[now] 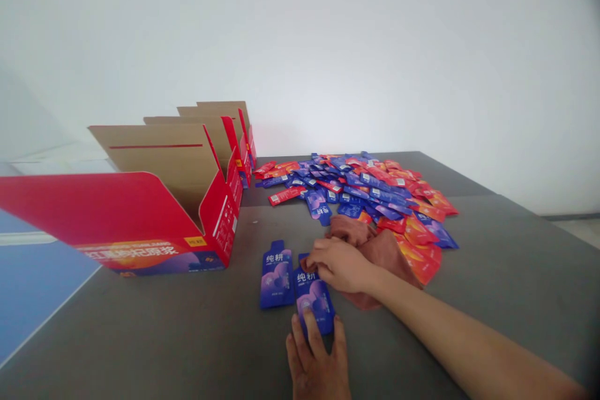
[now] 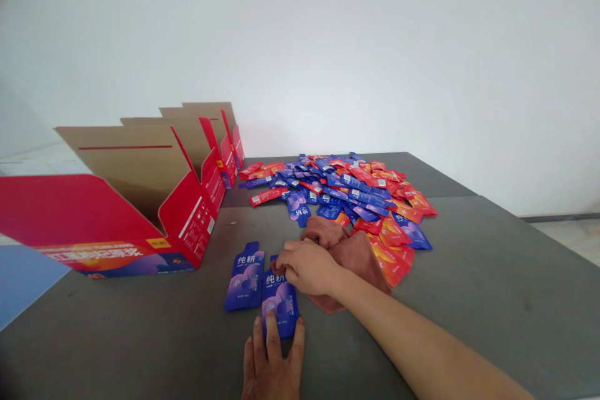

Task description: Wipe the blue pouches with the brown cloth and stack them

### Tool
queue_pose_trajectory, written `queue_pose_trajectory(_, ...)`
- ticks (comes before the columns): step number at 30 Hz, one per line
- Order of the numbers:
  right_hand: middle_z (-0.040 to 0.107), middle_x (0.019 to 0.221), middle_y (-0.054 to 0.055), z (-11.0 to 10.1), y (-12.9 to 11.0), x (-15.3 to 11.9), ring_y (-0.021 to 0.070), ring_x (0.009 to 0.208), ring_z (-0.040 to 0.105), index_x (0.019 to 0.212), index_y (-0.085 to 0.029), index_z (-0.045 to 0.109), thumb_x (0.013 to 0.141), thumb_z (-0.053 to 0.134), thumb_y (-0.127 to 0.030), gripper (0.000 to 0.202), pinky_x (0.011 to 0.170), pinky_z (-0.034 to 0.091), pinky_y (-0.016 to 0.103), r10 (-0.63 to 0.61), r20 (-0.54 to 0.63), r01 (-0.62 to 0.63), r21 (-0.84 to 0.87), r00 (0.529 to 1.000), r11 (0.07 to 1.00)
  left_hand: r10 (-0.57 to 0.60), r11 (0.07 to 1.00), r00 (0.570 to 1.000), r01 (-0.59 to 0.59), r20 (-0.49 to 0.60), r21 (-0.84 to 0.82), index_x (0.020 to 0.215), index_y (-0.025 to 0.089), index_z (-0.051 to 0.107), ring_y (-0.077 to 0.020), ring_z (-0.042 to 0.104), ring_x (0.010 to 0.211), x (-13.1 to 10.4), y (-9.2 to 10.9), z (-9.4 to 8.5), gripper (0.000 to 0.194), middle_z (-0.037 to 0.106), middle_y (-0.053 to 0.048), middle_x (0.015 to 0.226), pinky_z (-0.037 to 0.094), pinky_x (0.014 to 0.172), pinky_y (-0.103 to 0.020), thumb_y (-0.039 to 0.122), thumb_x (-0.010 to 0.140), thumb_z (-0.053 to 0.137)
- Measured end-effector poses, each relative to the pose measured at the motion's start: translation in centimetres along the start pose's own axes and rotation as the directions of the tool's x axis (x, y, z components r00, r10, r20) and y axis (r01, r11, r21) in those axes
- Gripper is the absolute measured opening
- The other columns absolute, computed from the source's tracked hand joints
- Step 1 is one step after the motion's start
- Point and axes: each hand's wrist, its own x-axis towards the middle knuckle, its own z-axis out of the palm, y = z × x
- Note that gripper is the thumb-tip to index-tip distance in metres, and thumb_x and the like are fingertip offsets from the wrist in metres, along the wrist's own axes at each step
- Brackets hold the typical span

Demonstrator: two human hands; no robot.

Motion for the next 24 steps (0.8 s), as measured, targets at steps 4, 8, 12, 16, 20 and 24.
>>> queue_pose_trajectory(4,0.061,0.092,0.001,-0.2,-2.6,-1.4,0.0150,0.087,0.055,0.097,-0.021,0.065,0.077,0.049,-0.008,0.029,0.079,0.038,0.027,-0.191,0.046,0.183,0.136,0.981,0.974,0.008,1.000,1.000,-0.008,0.005,0.002,0.108,0.040,0.065,-0.0379,0.056,0.110,-0.4,0.0,0.5,0.040,0.063,-0.015,0.119,0.049,0.087,-0.054,0.029,0.070,0.073)
queue_pose_trajectory(8,0.062,0.091,0.002,0.2,-3.5,-1.1,0.0165,0.087,0.056,0.097,-0.022,0.067,0.078,0.050,-0.011,0.028,0.078,0.039,0.028,-0.202,0.153,0.182,0.136,0.967,0.974,0.024,1.000,1.000,-0.024,0.015,0.001,0.109,0.039,0.065,-0.0374,0.056,0.111,-0.5,0.0,0.4,0.043,0.063,-0.014,0.120,0.050,0.088,-0.053,0.026,0.069,0.074)
queue_pose_trajectory(12,0.062,0.095,0.004,0.4,-0.9,0.3,0.0162,0.089,0.058,0.099,-0.019,0.067,0.081,0.047,-0.009,0.029,0.080,0.040,0.027,-0.022,0.099,0.015,0.069,0.995,0.998,-0.007,1.000,1.000,0.007,-0.006,-0.011,0.106,0.038,0.067,-0.0395,0.056,0.109,0.0,0.1,-0.3,0.044,0.063,-0.016,0.119,0.051,0.085,-0.052,0.028,0.064,0.079)
queue_pose_trajectory(16,0.063,0.094,0.004,0.0,0.7,0.4,0.0170,0.089,0.058,0.098,-0.019,0.068,0.081,0.047,-0.009,0.029,0.081,0.039,0.029,0.022,0.034,-0.023,0.025,0.999,0.999,-0.017,1.000,1.000,0.017,0.011,-0.021,0.105,0.039,0.066,-0.0404,0.055,0.110,0.3,0.2,-0.8,0.045,0.063,-0.016,0.119,0.052,0.084,-0.051,0.029,0.063,0.079)
queue_pose_trajectory(20,0.063,0.094,0.004,-0.3,-1.0,-0.8,0.0167,0.089,0.057,0.099,-0.019,0.067,0.078,0.047,-0.007,0.031,0.081,0.039,0.029,-0.110,0.048,0.105,0.092,0.993,0.990,-0.013,1.000,1.000,0.013,-0.001,-0.015,0.104,0.039,0.067,-0.0405,0.056,0.109,0.2,0.3,-0.7,0.044,0.063,-0.017,0.118,0.052,0.084,-0.051,0.031,0.063,0.080)
queue_pose_trajectory(24,0.063,0.092,0.002,-0.2,-2.9,-1.3,0.0159,0.085,0.056,0.095,-0.020,0.067,0.076,0.049,-0.009,0.028,0.078,0.040,0.027,-0.199,0.145,0.177,0.147,0.969,0.973,0.010,1.000,1.000,-0.009,-0.022,0.009,0.107,0.039,0.066,-0.0387,0.056,0.110,-0.1,0.2,-0.2,0.045,0.064,-0.016,0.117,0.052,0.085,-0.051,0.030,0.065,0.078)
